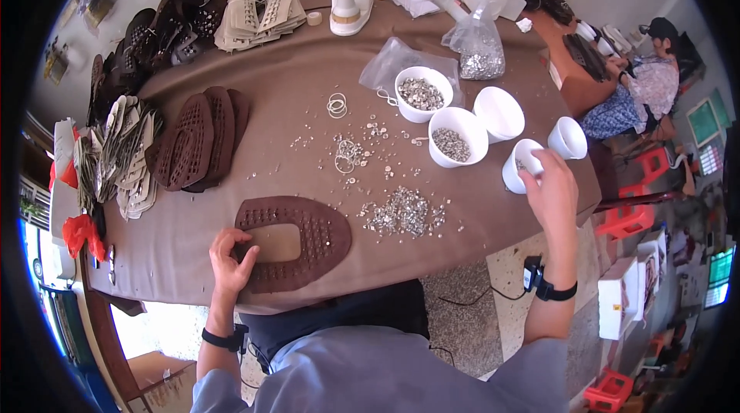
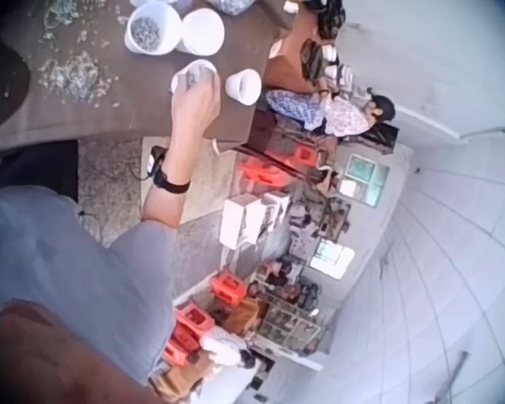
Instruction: Sorting small metal grommets from a plastic bag into several cups on a workspace table.
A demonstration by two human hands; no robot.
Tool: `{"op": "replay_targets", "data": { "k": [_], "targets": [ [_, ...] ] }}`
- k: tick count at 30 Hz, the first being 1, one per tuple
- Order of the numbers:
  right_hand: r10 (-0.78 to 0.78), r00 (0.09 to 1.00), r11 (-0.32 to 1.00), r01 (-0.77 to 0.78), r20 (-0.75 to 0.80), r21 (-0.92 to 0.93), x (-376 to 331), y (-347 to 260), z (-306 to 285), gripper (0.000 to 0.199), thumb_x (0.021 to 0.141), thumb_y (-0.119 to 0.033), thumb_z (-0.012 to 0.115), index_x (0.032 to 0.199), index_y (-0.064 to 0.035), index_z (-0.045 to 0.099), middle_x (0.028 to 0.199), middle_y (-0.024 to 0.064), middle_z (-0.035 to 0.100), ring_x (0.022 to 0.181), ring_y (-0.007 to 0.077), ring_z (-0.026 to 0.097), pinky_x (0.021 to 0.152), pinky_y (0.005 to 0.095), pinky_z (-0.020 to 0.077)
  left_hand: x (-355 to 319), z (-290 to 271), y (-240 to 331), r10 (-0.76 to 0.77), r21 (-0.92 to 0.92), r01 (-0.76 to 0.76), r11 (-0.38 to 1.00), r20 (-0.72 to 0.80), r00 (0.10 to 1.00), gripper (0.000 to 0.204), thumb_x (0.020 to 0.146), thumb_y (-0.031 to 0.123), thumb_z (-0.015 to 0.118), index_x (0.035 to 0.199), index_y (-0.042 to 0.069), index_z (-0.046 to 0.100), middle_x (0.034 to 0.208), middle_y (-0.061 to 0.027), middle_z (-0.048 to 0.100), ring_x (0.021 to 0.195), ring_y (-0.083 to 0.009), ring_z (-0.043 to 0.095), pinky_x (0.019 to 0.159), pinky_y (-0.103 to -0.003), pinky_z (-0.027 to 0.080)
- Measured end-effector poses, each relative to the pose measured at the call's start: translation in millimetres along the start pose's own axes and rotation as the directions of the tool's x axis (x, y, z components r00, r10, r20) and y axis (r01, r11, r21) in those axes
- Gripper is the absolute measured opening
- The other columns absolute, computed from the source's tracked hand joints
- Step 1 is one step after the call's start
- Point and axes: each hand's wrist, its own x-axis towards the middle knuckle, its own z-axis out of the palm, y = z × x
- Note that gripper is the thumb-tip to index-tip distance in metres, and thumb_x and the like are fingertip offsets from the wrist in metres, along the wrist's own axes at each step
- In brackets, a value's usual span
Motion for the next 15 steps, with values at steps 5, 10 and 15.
{"op": "replay_targets", "data": {
  "k": [5, 10, 15],
  "targets": [
    [-0.179, 0.983, 0.976, 0.181, 0.028, -0.124, 75, -27, 19, 0.029, 0.086, -0.017, 0.079, 0.111, -0.0045, 0.076, 0.11, 0.0169, 0.075, 0.102, 0.0385, 0.071, 0.089, 0.0467, 0.0566, 1, 1, -1, 0.0, -0.033, -0.001, 0.999, -0.011, 1.0, 0.025, 0.071, 0.012, 0.081, 0.088, -0.001, 0.069, 0.088, -0.015, 0.067, 0.08, -0.0293, 0.063, 0.075, -0.037, 0.051],
    [-0.036, 0.941, 0.922, 0.161, 0.337, -0.353, 126, -9, 52, 0.024, 0.082, -0.011, 0.078, 0.105, -0.0061, 0.079, 0.106, 0.0192, 0.076, 0.106, 0.0377, 0.072, 0.091, 0.047, 0.0575, -1, 1, -3, -0.013, -0.044, 0.011, 0.999, -0.037, 0.999, 0.025, 0.071, 0.012, 0.081, 0.089, -0.001, 0.07, 0.088, -0.0156, 0.067, 0.081, -0.0298, 0.064, 0.076, -0.037, 0.052],
    [-0.002, 0.954, 0.88, 0.144, 0.299, -0.453, 122, 10, 77, 0.018, 0.087, -0.006, 0.067, 0.099, -0.0074, 0.08, 0.106, 0.0207, 0.077, 0.105, 0.0372, 0.074, 0.089, 0.0477, 0.0592, 1, 0, 0, -0.029, -0.066, 0.029, 0.997, 0.002, 1.0, 0.025, 0.071, 0.011, 0.082, 0.089, -0.002, 0.071, 0.089, -0.0159, 0.068, 0.081, -0.0295, 0.066, 0.076, -0.036, 0.053]
  ]
}}
